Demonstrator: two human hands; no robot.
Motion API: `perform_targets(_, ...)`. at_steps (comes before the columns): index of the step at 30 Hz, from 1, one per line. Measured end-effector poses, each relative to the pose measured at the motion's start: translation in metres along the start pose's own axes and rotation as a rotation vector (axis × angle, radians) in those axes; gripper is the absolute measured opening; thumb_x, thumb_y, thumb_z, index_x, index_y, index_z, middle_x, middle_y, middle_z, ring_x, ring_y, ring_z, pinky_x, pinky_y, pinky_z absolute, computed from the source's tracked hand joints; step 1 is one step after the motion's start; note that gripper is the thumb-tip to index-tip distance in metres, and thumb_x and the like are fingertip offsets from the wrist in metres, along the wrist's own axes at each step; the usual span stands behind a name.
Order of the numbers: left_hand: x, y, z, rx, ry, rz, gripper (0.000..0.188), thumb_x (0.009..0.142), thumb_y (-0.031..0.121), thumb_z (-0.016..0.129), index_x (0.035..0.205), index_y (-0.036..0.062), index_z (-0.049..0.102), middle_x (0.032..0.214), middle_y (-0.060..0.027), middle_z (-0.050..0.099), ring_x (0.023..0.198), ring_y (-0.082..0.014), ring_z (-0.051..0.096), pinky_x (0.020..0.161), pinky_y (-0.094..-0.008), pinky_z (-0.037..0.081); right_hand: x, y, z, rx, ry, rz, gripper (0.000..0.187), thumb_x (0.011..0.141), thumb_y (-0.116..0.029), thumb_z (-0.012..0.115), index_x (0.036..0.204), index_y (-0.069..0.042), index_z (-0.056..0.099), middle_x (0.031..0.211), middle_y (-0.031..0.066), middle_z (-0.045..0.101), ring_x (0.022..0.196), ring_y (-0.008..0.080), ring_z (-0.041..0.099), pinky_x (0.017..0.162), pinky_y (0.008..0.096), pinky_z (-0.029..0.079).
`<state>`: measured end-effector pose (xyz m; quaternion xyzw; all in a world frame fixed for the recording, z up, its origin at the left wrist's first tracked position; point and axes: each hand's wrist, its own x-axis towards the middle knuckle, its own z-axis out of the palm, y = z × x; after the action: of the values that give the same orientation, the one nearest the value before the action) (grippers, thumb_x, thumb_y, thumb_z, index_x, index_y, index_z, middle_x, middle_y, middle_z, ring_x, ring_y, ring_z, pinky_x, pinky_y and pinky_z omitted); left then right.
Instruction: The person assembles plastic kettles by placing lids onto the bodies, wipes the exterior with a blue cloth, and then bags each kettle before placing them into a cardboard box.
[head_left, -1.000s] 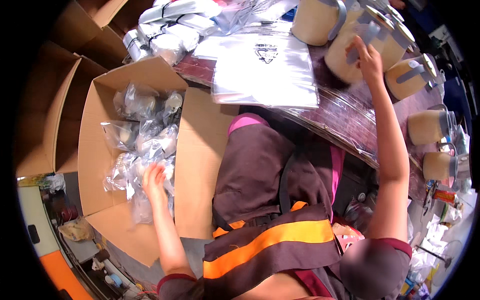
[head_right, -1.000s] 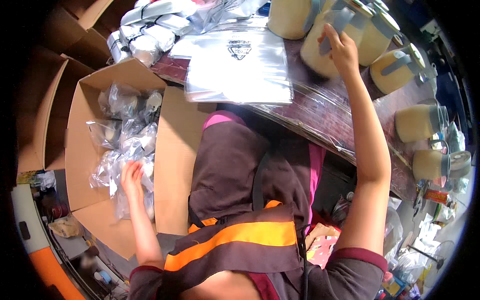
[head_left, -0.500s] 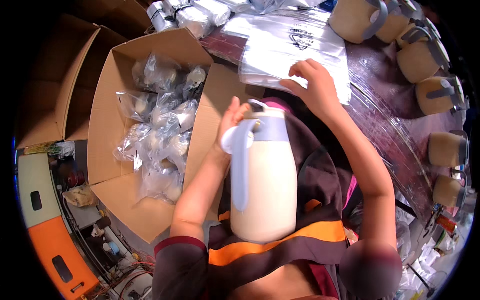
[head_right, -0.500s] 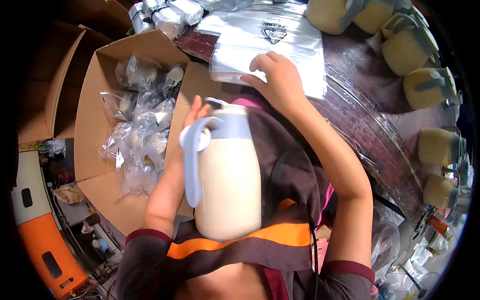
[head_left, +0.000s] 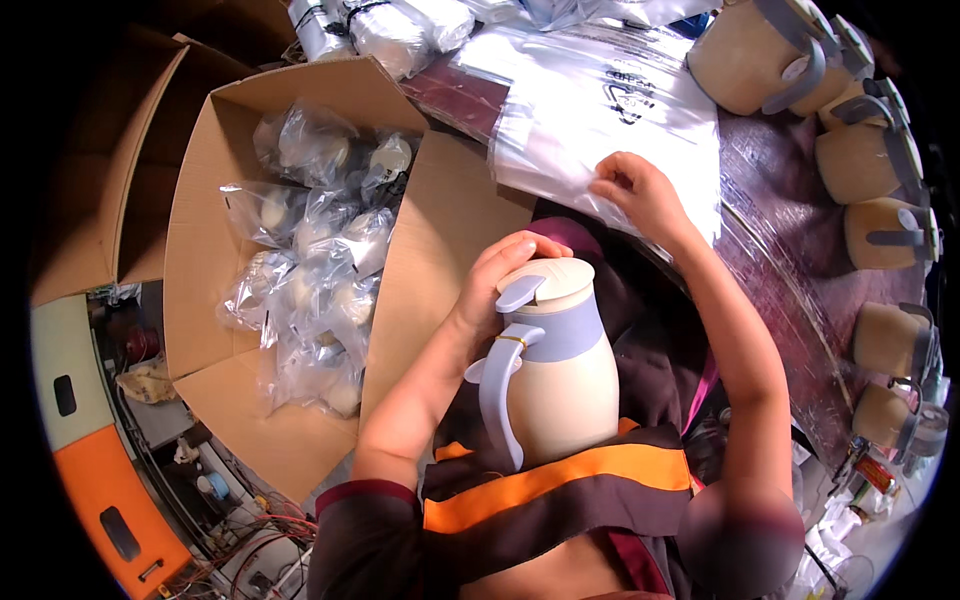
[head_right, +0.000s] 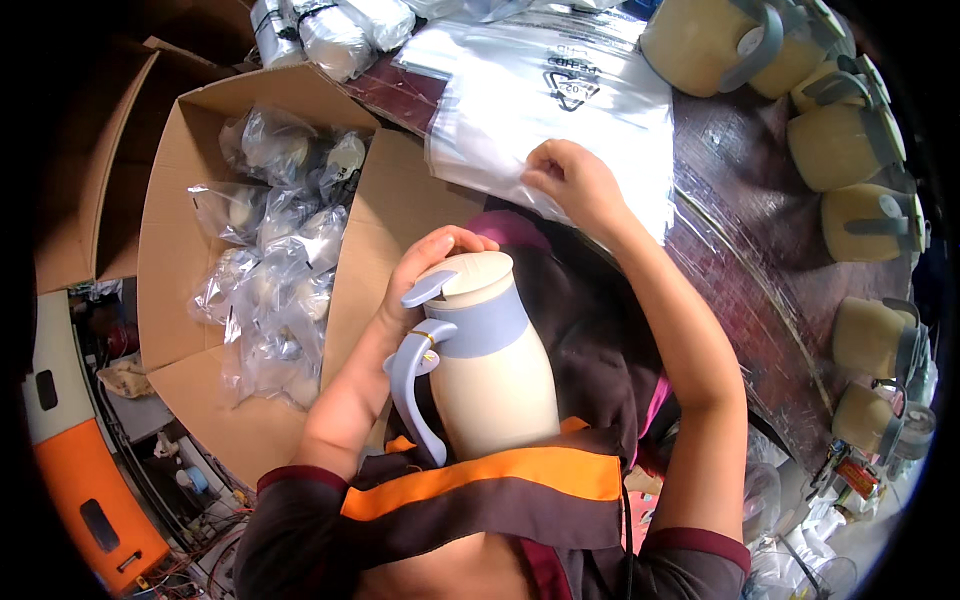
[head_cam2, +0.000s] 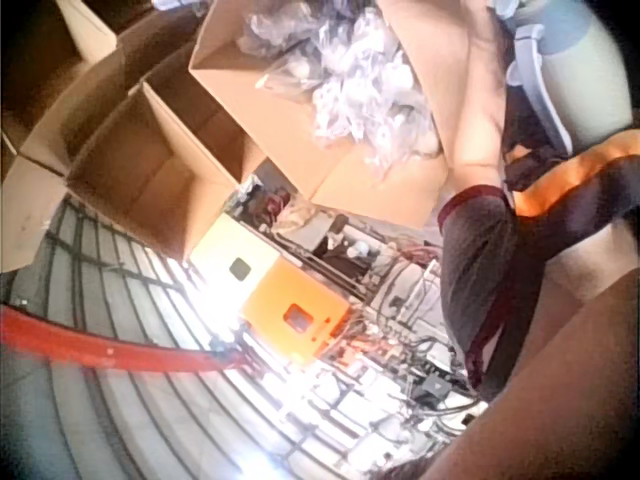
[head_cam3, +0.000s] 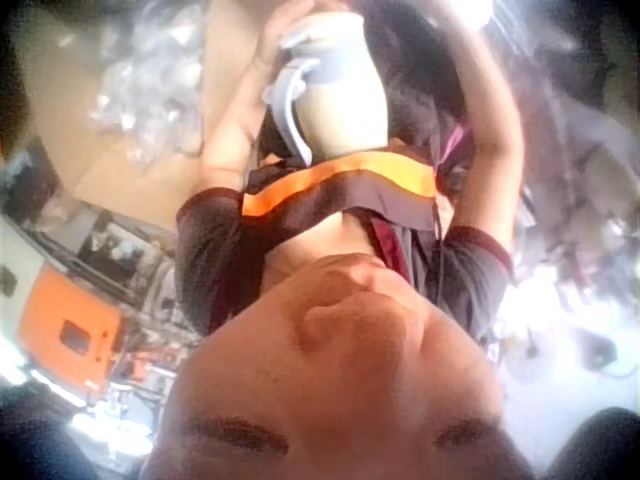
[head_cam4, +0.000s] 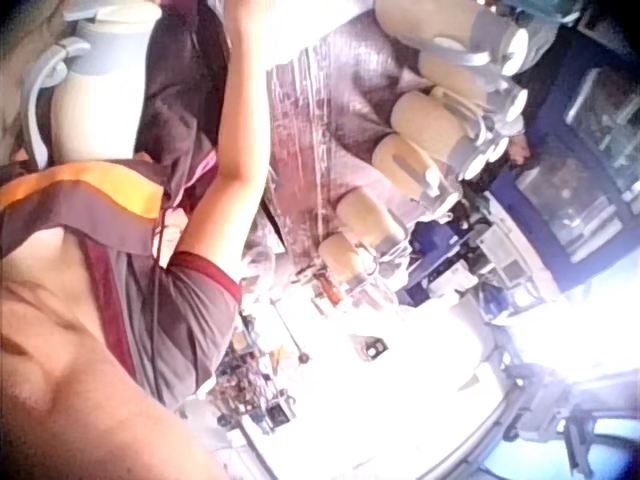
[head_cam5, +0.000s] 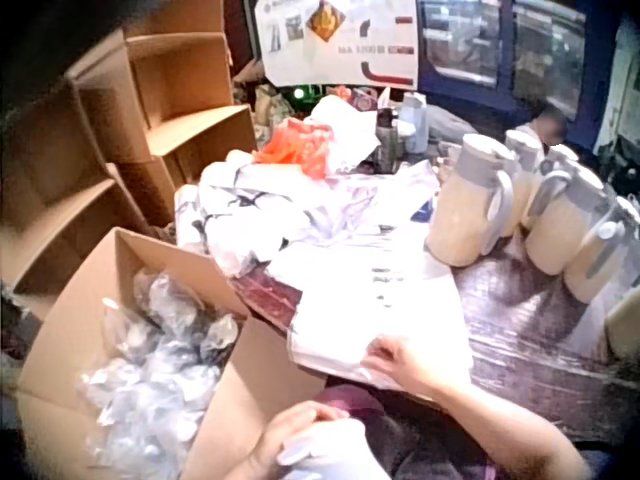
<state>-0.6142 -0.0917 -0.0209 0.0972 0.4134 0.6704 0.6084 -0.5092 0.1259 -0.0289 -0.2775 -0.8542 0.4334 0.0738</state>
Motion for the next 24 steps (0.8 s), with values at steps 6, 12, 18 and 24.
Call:
perform_targets(6, 0.022, 0.012, -0.004, 0.093, 0.045, 0.012, 0.025, 0.09, 0.023, 0.054, 0.103, 0.0014, 0.056, 0.1, -0.0136, 0.062, 0.09, -0.0148, 0.06, 0.071, -0.0251, 0.05, 0.002, -0.004, -0.001, -0.017, 0.027, -0.056, 0.017, 0.086, -0.017, 0.062, 0.093, -0.002, 0.066, 0.083, 0.0105, 0.063, 0.078, 0.0222, 0.059, 0.071, 0.0313, 0.046)
perform_targets(12, 0.088, 0.024, -0.023, 0.649, 0.512, 0.452, 0.041, 0.087, 0.028, 0.064, 0.116, 0.0038, 0.048, 0.083, -0.0024, 0.059, 0.065, -0.0073, 0.053, 0.054, -0.0197, 0.043, 0.001, -0.004, -0.005, 0.026, -0.063, -0.094, 0.023, 0.087, -0.022, 0.057, 0.093, -0.002, 0.065, 0.088, 0.015, 0.064, 0.084, 0.0311, 0.061, 0.076, 0.0357, 0.046)
perform_targets(18, 0.1, 0.025, -0.035, 0.296, 0.287, 0.199, 0.018, 0.086, 0.017, 0.066, 0.094, 0.0035, 0.057, 0.077, 0.0003, 0.058, 0.062, -0.005, 0.05, 0.054, -0.0219, 0.041, 0.027, 0.055, -0.027, 0.872, 0.272, 0.252, 0.02, 0.092, -0.022, 0.054, 0.086, -0.004, 0.061, 0.071, 0.0057, 0.056, 0.067, 0.0168, 0.054, 0.063, 0.0284, 0.044)
perform_targets(24, 0.088, 0.039, -0.041, 1.213, 0.689, 0.662, 0.021, 0.082, 0.01, 0.068, 0.097, 0.0012, 0.058, 0.085, -0.0034, 0.059, 0.072, -0.0117, 0.054, 0.067, -0.0258, 0.047, 0.026, 0.081, -0.052, 1.482, 0.451, -0.07, 0.021, 0.097, -0.024, 0.049, 0.093, -0.007, 0.061, 0.089, 0.0019, 0.061, 0.081, 0.0129, 0.057, 0.075, 0.0264, 0.045)
